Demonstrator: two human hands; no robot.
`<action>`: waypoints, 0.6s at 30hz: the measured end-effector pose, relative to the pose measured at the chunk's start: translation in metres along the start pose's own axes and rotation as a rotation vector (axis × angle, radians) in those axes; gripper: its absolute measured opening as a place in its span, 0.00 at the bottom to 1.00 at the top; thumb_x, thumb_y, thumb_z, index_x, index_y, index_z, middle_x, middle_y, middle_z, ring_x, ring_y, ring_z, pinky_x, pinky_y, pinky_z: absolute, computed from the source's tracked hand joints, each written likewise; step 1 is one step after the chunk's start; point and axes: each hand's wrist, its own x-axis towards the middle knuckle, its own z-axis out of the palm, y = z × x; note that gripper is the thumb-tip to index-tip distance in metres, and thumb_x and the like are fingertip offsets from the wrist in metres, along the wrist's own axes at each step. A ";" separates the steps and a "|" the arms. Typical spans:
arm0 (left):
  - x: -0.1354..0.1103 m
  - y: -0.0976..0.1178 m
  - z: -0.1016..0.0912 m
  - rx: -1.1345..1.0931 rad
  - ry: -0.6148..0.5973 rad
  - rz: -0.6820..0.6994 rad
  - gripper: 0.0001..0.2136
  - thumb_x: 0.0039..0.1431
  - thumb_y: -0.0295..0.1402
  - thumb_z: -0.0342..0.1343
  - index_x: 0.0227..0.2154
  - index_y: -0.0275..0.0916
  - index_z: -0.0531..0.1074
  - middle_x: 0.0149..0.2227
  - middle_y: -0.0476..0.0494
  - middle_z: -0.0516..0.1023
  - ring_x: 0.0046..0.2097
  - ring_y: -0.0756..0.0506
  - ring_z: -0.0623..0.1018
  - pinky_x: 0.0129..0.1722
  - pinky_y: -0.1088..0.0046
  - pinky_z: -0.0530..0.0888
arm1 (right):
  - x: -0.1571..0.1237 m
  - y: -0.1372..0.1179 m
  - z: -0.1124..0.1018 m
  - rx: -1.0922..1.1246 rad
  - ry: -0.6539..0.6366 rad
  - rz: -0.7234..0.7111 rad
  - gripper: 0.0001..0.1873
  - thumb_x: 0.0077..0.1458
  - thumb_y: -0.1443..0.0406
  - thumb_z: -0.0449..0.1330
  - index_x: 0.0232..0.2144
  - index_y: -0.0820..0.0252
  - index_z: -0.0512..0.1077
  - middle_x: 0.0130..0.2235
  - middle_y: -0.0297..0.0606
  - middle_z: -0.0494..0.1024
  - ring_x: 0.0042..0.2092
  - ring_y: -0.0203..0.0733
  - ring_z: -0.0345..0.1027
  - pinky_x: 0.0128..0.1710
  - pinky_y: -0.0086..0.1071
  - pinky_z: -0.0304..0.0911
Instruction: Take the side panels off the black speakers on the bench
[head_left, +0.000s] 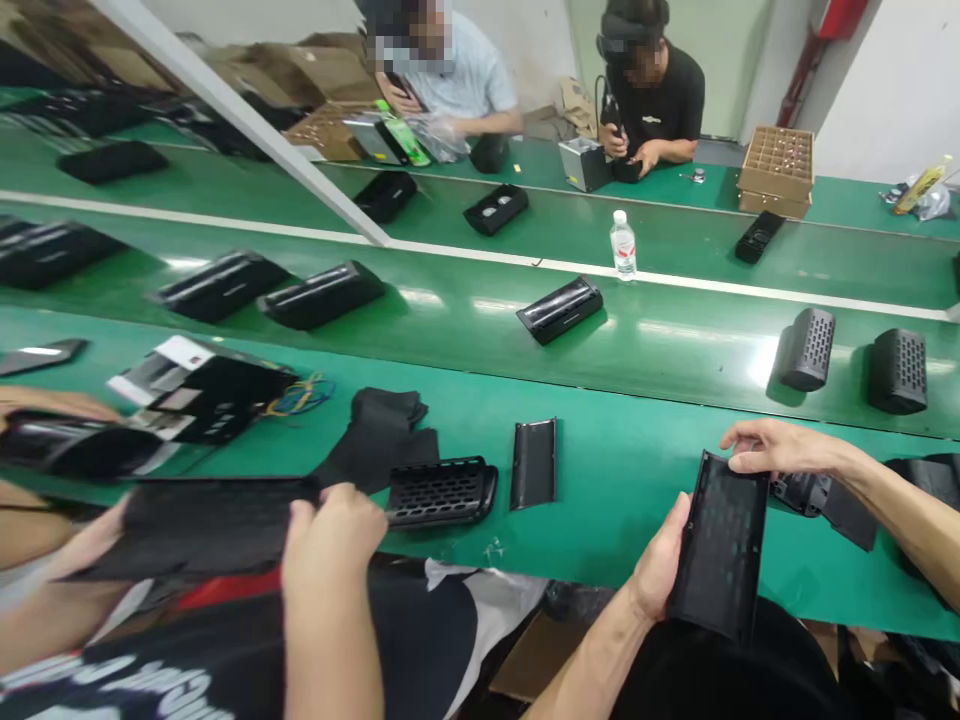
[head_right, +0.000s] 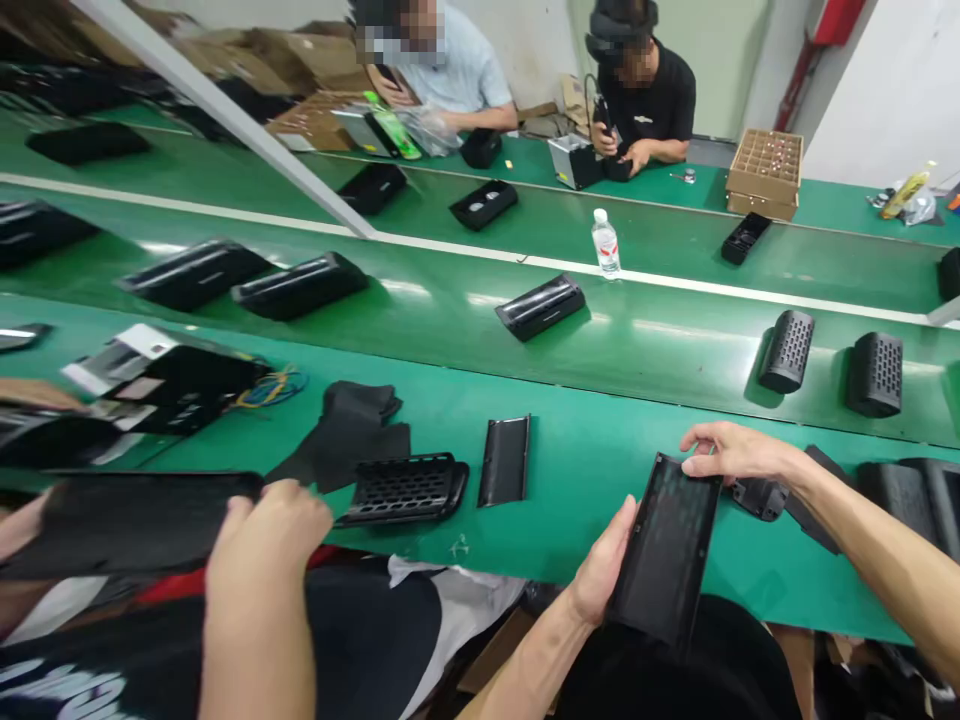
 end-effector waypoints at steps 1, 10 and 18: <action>0.000 -0.002 0.001 0.004 0.008 -0.006 0.33 0.70 0.58 0.52 0.57 0.30 0.79 0.49 0.32 0.86 0.52 0.36 0.83 0.57 0.62 0.73 | 0.005 0.003 0.000 0.016 -0.035 0.010 0.31 0.51 0.46 0.69 0.51 0.59 0.78 0.41 0.40 0.80 0.39 0.45 0.74 0.32 0.32 0.68; 0.007 -0.008 0.002 0.026 0.054 0.001 0.30 0.70 0.58 0.52 0.57 0.35 0.78 0.47 0.34 0.86 0.51 0.36 0.84 0.58 0.59 0.75 | 0.016 0.020 0.007 0.076 -0.106 -0.004 0.18 0.51 0.57 0.68 0.42 0.59 0.79 0.32 0.34 0.79 0.32 0.37 0.68 0.30 0.28 0.64; 0.013 -0.003 0.003 0.013 0.042 -0.033 0.33 0.70 0.58 0.52 0.57 0.31 0.78 0.47 0.30 0.86 0.52 0.33 0.84 0.60 0.55 0.74 | 0.018 0.026 0.006 0.058 -0.074 -0.011 0.18 0.51 0.56 0.68 0.42 0.59 0.80 0.30 0.34 0.78 0.31 0.38 0.68 0.29 0.29 0.61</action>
